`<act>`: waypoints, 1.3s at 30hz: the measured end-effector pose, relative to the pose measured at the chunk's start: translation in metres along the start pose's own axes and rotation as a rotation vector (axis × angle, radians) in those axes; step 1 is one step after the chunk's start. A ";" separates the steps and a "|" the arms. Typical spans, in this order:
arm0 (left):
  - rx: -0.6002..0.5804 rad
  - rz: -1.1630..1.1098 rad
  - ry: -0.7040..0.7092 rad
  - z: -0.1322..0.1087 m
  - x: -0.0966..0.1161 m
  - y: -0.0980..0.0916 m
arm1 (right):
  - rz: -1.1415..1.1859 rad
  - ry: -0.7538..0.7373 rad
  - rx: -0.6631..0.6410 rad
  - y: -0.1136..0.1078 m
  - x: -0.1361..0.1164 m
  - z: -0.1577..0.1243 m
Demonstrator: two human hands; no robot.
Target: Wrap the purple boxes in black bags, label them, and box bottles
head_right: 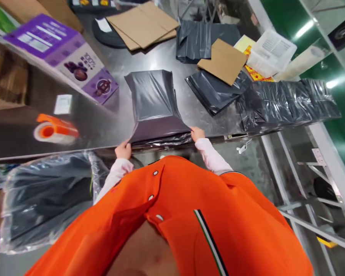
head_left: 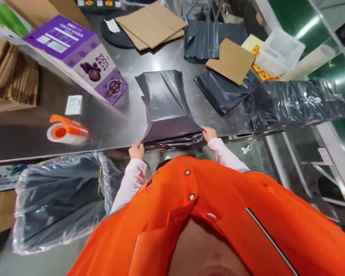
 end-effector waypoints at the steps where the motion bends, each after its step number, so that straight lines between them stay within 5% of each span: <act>1: -0.005 0.028 -0.055 -0.006 -0.010 -0.015 | -0.014 -0.005 -0.038 -0.012 0.012 -0.003; 3: 0.003 0.076 -0.112 -0.014 -0.009 -0.042 | -0.041 -0.020 -0.102 -0.038 0.021 0.002; 4: 0.036 0.098 -0.074 -0.014 0.008 -0.055 | -0.050 -0.058 -0.090 -0.054 0.013 0.010; 7: 0.160 0.239 0.318 0.001 0.118 -0.069 | -0.088 -0.405 0.103 -0.096 -0.072 0.048; 8: 0.123 0.328 0.493 0.008 0.161 -0.056 | -0.120 -0.580 0.125 -0.096 -0.113 0.058; 10: 0.059 0.534 0.596 0.031 0.217 -0.024 | -0.231 -0.845 0.073 -0.074 -0.183 0.071; 12: -0.056 0.729 0.495 0.056 0.232 0.009 | -0.385 -0.886 -0.033 -0.037 -0.218 0.082; 16: -0.129 0.801 0.487 0.066 0.198 0.035 | -0.482 -0.811 -0.015 -0.001 -0.207 0.079; 19: -0.021 0.741 0.557 0.054 0.155 0.018 | -0.442 -0.887 0.103 0.001 -0.180 0.064; 22: 0.116 0.727 0.515 0.044 0.127 -0.001 | -0.356 -1.064 0.060 0.010 -0.158 0.047; 24: 0.018 0.774 0.651 0.032 0.129 0.018 | -0.256 -1.170 -0.091 0.021 -0.143 0.035; 27: -0.295 0.846 0.913 0.015 0.137 0.067 | -0.153 -1.199 -0.277 0.034 -0.119 0.025; 29: -0.392 0.915 0.918 0.020 0.132 0.083 | -0.148 -1.160 -0.297 0.034 -0.102 0.025; 39: -0.522 1.166 0.838 0.039 0.068 0.048 | -0.462 -1.017 -0.191 0.012 -0.022 0.031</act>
Point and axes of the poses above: each hand's wrist, its own z-axis towards the middle knuckle, its own y-axis out of the palm, x = y × z, the point moved 9 cm from there along z, towards the middle knuckle
